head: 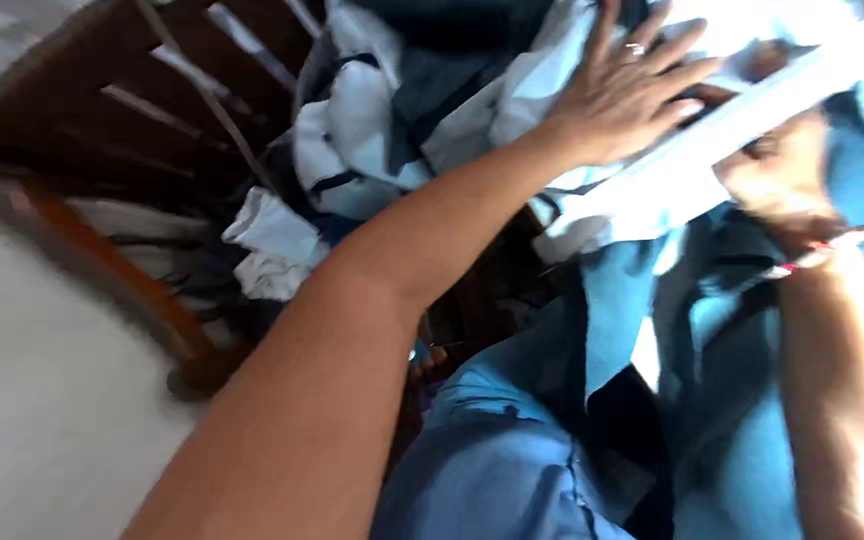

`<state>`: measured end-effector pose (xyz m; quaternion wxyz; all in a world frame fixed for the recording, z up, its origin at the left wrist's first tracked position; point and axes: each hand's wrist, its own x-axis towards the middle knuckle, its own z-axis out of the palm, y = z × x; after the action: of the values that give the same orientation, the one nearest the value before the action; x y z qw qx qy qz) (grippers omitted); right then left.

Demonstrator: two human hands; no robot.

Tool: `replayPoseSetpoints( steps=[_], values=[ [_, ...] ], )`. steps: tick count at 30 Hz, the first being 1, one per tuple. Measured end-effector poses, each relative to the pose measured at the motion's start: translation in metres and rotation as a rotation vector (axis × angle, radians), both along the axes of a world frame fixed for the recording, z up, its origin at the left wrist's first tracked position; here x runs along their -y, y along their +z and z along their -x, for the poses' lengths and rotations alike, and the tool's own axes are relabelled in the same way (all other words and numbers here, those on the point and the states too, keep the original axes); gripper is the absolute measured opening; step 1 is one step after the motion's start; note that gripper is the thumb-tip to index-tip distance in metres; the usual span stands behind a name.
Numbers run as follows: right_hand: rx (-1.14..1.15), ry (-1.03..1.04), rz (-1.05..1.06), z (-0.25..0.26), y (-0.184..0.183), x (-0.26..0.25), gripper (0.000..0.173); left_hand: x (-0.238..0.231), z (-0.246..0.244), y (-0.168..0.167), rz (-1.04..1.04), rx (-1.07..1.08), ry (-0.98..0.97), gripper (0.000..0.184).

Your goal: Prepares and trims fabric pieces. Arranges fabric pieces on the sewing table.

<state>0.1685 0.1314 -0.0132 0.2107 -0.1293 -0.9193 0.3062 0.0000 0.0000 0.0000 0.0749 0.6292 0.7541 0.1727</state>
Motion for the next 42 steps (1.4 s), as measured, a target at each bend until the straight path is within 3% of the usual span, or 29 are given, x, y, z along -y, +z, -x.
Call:
replayPoseSetpoints(
  steps=[3, 5, 6, 10, 13, 16, 19, 22, 24, 26, 28, 31, 35, 37, 40, 42],
  values=[
    [0.031, -0.109, -0.16, -0.011, -0.003, 0.006, 0.04, -0.01, 0.007, 0.005, 0.024, -0.063, -0.031, 0.049],
    [0.182, -0.192, -0.207, -0.045, 0.017, 0.045, 0.04, -0.016, 0.011, 0.008, 0.019, -0.087, -0.057, 0.049],
    [0.23, -0.231, -0.167, -0.072, 0.031, 0.076, 0.04, -0.018, 0.012, 0.008, 0.022, -0.089, -0.064, 0.048],
    [-0.054, -0.355, -0.066, -0.195, 0.027, 0.193, 0.027, -0.019, 0.016, 0.006, -0.13, -0.078, -0.099, 0.049],
    [-0.037, -0.741, -0.137, -0.275, 0.024, 0.236, 0.023, -0.011, 0.013, 0.005, -0.349, -0.063, -0.126, 0.047],
    [0.038, -1.084, -0.217, -0.315, 0.028, 0.238, 0.027, -0.003, -0.03, 0.015, -0.559, -0.01, -0.182, 0.042],
    [0.166, -1.163, -0.159, -0.321, 0.028, 0.227, 0.034, 0.02, -0.129, 0.028, -0.694, 0.068, -0.464, 0.028],
    [0.238, -1.131, -0.066, -0.304, 0.022, 0.208, 0.038, 0.046, -0.223, 0.026, -0.49, 0.294, -0.933, 0.025],
    [0.187, -1.112, -0.135, -0.295, 0.018, 0.201, 0.038, 0.058, -0.265, 0.022, -0.207, 0.411, -1.036, 0.03],
    [0.153, -1.125, -0.238, -0.302, 0.022, 0.198, 0.041, 0.061, -0.279, 0.013, 0.053, 0.333, -0.968, 0.046],
    [0.174, -1.193, -0.278, -0.328, 0.025, 0.198, 0.037, 0.058, -0.271, 0.002, 0.078, 0.135, -0.789, 0.059],
    [0.311, -1.302, -0.155, -0.379, 0.03, 0.204, 0.036, 0.053, -0.242, 0.001, 0.094, -0.039, -0.525, 0.073],
    [0.373, -1.311, -0.068, -0.412, 0.022, 0.213, 0.033, 0.057, -0.234, 0.01, 0.207, -0.125, -0.402, 0.087],
    [0.364, -1.309, -0.089, -0.413, 0.022, 0.214, 0.034, 0.058, -0.243, 0.017, 0.224, -0.106, -0.416, 0.081],
    [0.379, -1.348, -0.117, -0.416, 0.028, 0.219, 0.034, 0.063, -0.263, 0.017, -0.036, 0.049, -0.586, 0.048],
    [0.426, -1.355, -0.09, -0.421, 0.033, 0.226, 0.034, 0.065, -0.281, 0.022, -0.078, 0.21, -0.714, 0.033]
  ],
)
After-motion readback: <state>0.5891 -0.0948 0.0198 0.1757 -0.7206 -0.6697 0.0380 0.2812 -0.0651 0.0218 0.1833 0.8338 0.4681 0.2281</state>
